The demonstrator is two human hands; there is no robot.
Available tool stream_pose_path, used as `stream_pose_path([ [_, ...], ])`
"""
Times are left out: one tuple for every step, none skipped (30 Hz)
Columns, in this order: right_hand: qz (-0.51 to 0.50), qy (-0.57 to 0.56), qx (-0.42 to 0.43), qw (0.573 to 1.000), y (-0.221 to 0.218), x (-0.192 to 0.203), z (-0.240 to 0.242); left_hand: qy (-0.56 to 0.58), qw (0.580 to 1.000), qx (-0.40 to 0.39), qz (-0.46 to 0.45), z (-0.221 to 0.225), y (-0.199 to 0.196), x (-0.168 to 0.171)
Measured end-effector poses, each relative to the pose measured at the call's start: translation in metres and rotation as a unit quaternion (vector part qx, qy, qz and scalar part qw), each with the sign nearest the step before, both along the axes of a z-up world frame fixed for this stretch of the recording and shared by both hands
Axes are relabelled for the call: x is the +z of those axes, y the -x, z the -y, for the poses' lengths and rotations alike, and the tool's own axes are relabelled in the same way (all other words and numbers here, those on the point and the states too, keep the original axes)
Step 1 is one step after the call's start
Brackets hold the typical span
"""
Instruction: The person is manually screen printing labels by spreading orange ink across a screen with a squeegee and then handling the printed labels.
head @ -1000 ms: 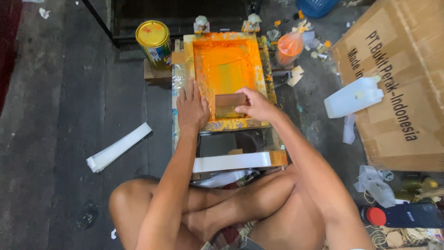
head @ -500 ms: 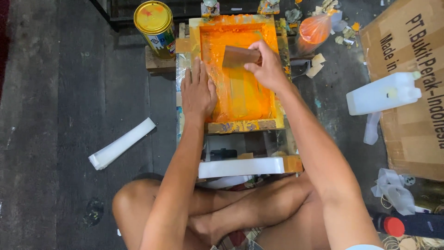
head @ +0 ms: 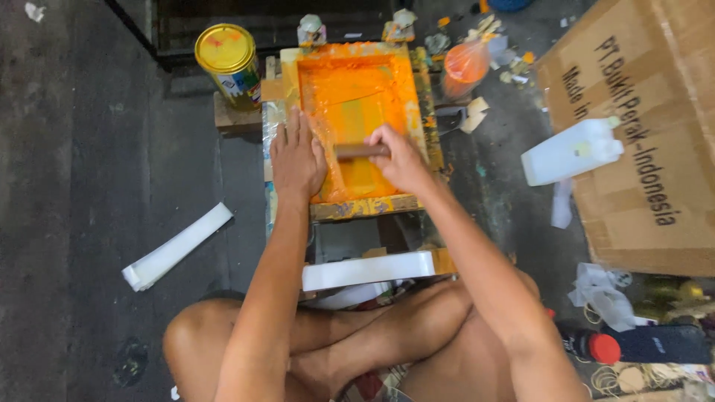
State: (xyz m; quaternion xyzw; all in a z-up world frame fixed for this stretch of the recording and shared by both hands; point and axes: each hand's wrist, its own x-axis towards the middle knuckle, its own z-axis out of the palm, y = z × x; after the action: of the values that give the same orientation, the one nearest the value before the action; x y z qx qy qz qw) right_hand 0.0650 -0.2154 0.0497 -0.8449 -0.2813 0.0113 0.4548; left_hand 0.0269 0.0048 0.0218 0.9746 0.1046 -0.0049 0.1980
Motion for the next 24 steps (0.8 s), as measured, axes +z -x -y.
stream_pose_path([
  [0.007, 0.002, -0.003, 1.0, 0.01, 0.003, 0.003, 0.002, 1.0, -0.003, 0.007, 0.001, -0.001, -0.001],
  [-0.012, 0.016, -0.007, 1.0, 0.021, 0.006, 0.005, -0.012, 1.0, 0.0, -0.004, 0.001, -0.001, -0.002],
  [-0.03, 0.028, -0.012, 0.999, 0.032, 0.009, 0.006, -0.027, 1.0, 0.003, -0.014, 0.001, -0.001, -0.002],
  [-0.022, 0.028, -0.014, 0.999, 0.039, 0.011, 0.011, -0.026, 1.0, 0.001, -0.006, 0.003, 0.001, -0.003],
  [-0.039, 0.039, -0.015, 0.998, 0.046, 0.012, 0.015, -0.04, 0.999, 0.003, -0.013, 0.003, 0.004, -0.003],
  [-0.056, 0.05, -0.015, 0.997, 0.053, 0.013, 0.019, -0.053, 0.998, 0.004, -0.02, 0.003, 0.005, -0.004],
  [-0.053, 0.049, -0.017, 0.997, 0.055, 0.015, 0.022, -0.054, 0.998, 0.003, -0.016, 0.006, 0.009, -0.007],
  [-0.074, 0.049, -0.005, 0.996, 0.056, 0.016, 0.026, -0.056, 0.998, 0.006, -0.013, 0.008, 0.012, -0.01],
  [-0.096, 0.048, 0.008, 0.994, 0.058, 0.016, 0.027, -0.058, 0.998, 0.01, -0.011, 0.008, 0.017, -0.014],
  [-0.094, 0.047, 0.008, 0.994, 0.06, 0.025, 0.028, -0.059, 0.998, 0.01, -0.008, 0.01, 0.022, -0.011],
  [-0.114, 0.052, 0.017, 0.992, 0.062, 0.033, 0.028, -0.053, 0.998, 0.005, -0.016, 0.011, 0.029, -0.009],
  [-0.133, 0.058, 0.026, 0.989, 0.064, 0.041, 0.028, -0.047, 0.999, 0.0, -0.024, 0.011, 0.035, -0.007],
  [-0.131, 0.057, 0.03, 0.989, 0.062, 0.041, 0.027, -0.049, 0.999, 0.005, -0.023, 0.013, 0.039, -0.005],
  [-0.144, 0.079, 0.03, 0.986, 0.059, 0.041, 0.026, -0.046, 0.999, 0.002, -0.026, 0.014, 0.042, -0.003],
  [-0.157, 0.1, 0.029, 0.982, 0.056, 0.04, 0.024, -0.043, 0.999, 0.0, -0.03, 0.015, 0.046, -0.002],
  [-0.156, 0.099, 0.034, 0.982, 0.052, 0.039, 0.022, -0.045, 0.999, 0.004, -0.029, 0.014, 0.047, -0.004],
  [-0.163, 0.115, 0.029, 0.979, 0.048, 0.037, 0.021, -0.048, 0.998, 0.003, -0.031, 0.015, 0.047, -0.007],
  [-0.169, 0.132, 0.023, 0.976, 0.044, 0.035, 0.02, -0.052, 0.998, 0.001, -0.032, 0.015, 0.047, -0.009],
  [-0.17, 0.132, 0.025, 0.976, 0.041, 0.036, 0.02, -0.052, 0.998, 0.002, -0.033, 0.014, 0.046, -0.013],
  [-0.17, 0.13, 0.029, 0.976, 0.037, 0.036, 0.02, -0.047, 0.999, 0.006, -0.017, 0.014, 0.044, -0.016],
  [-0.172, 0.128, 0.033, 0.976, 0.035, 0.035, 0.02, -0.042, 0.999, 0.009, -0.004, 0.013, 0.044, -0.021],
  [-0.174, 0.127, 0.035, 0.976, 0.03, 0.033, 0.019, -0.042, 0.999, 0.01, -0.007, 0.015, 0.044, -0.019],
  [-0.164, 0.143, 0.038, 0.975, 0.026, 0.031, 0.017, -0.036, 0.999, 0.011, -0.001, 0.015, 0.044, -0.017],
  [-0.155, 0.158, 0.04, 0.974, 0.021, 0.028, 0.015, -0.03, 0.999, 0.013, 0.005, 0.015, 0.044, -0.015],
])
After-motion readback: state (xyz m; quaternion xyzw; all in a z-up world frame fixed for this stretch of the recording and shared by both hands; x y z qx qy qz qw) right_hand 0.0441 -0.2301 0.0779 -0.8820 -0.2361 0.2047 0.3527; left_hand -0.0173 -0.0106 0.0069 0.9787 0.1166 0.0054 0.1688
